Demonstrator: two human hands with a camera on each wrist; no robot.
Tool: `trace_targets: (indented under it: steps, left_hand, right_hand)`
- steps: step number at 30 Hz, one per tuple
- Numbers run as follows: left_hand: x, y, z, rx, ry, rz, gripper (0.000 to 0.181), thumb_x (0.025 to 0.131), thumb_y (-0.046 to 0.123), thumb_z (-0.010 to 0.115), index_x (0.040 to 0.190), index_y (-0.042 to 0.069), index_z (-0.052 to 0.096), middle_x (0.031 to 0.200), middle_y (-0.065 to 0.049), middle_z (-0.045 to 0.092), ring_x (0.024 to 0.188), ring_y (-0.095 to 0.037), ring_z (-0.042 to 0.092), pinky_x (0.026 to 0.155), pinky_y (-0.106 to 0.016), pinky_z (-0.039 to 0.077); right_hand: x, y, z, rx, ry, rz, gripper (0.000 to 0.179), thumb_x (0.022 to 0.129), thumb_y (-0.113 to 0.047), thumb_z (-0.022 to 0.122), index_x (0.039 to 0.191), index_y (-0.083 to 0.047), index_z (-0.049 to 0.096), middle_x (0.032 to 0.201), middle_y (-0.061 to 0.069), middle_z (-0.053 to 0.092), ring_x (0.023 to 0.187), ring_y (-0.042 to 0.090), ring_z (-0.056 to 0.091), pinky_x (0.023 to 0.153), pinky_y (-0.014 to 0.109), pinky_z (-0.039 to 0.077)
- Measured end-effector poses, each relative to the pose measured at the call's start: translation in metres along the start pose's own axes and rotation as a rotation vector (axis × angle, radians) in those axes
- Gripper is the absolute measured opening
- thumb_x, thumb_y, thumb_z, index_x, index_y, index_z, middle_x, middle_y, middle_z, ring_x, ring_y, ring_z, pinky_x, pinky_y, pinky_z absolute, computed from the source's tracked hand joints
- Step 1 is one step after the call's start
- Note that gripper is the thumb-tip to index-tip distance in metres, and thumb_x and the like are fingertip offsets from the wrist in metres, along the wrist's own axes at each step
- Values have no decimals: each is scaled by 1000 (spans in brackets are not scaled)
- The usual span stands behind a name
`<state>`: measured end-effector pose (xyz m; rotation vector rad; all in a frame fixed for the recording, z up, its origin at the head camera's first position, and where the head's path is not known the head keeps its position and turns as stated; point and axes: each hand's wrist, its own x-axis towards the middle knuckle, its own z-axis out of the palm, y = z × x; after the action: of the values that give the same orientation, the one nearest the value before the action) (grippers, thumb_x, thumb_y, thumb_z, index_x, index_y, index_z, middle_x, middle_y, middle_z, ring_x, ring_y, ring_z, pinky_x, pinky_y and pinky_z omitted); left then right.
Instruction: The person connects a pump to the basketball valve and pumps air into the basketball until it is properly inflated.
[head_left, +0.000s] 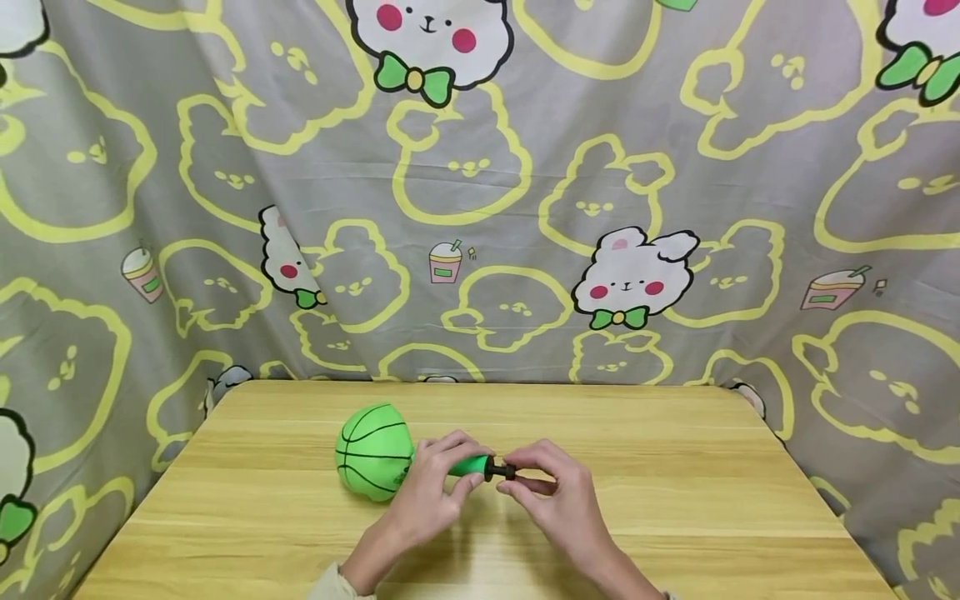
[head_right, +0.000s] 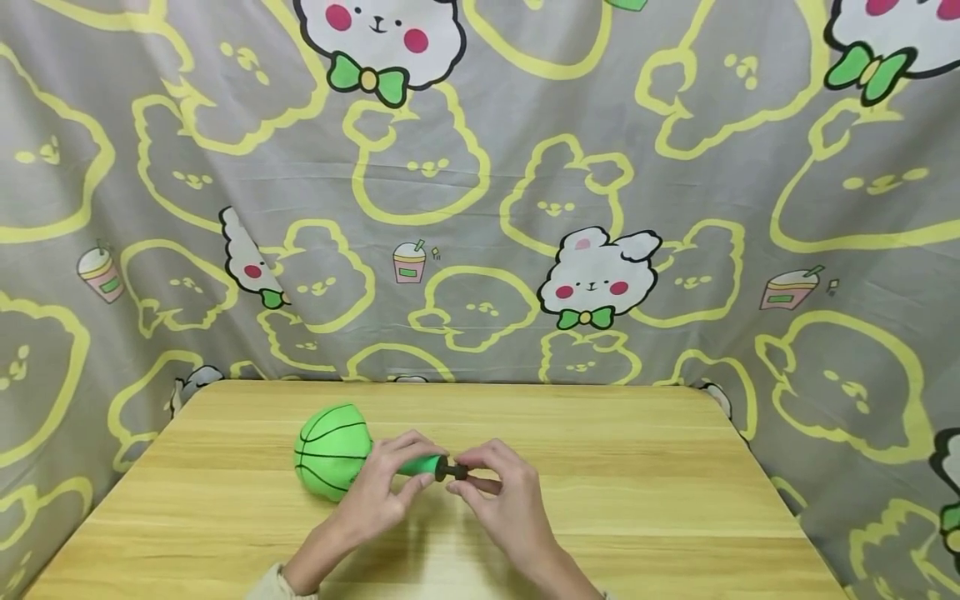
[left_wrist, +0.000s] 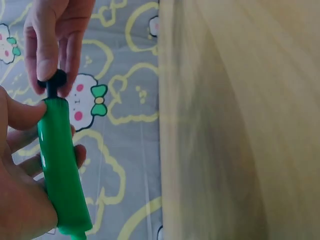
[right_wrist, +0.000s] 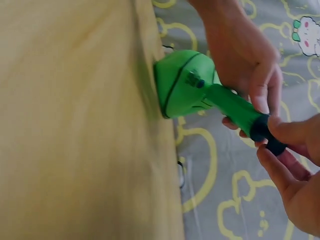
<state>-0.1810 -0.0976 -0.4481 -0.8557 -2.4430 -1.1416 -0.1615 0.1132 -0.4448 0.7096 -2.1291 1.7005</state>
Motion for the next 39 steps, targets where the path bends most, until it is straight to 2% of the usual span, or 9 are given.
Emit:
trace_targets:
  steps: [3,13,20,24,27,32,39]
  left_hand:
    - [1,-1,-1,5,0,-4,25,91,15,74,116,15,74,110,15,66,100,-5,61,92,-45,38]
    - [1,-9,-12,17,54,-34,25,91,18,74,116,19,73,113,13,68,107,-11,61,93,-46,38]
    - [1,-16,-25,47,119,-59,26,90,15,75,115,20,73,112,12,68,107,-14,61,92,-45,36]
    - [0,-17,-28,34,109,-60,25,91,16,74,116,19,73,112,12,68,108,-15,61,92,-46,36]
    - [1,-17,-26,39,102,-43,26,92,17,72,118,18,72,113,11,68,109,-14,61,95,-48,37]
    - [3,-15,-23,45,138,-9,28,89,12,73,117,15,72,113,9,68,107,-13,61,96,-49,36]
    - [4,-7,-15,61,127,6,34,84,5,77,117,15,73,112,7,67,105,-12,62,94,-47,35]
  right_hand:
    - [3,-4,-7,0,-31,10,34,80,5,83,105,-15,73,103,6,70,98,23,71,75,32,59]
    - [11,-17,-29,6,-39,69,33,81,4,83,106,-16,71,103,5,69,96,22,71,74,32,60]
    - [16,-25,-46,29,-17,44,32,81,5,83,105,-13,72,103,4,69,95,23,71,74,35,60]
    - [17,-26,-53,34,-27,37,32,81,3,83,106,-13,73,104,6,70,96,22,71,75,35,60]
    - [17,-26,-54,49,-29,28,31,81,2,84,107,-10,74,104,9,71,97,23,72,76,36,60]
    - [16,-25,-53,75,-8,-10,29,80,3,84,107,-5,77,102,11,72,96,25,73,75,37,59]
    - [12,-18,-41,75,33,-36,32,77,8,84,105,-7,79,98,13,74,90,26,75,72,37,60]
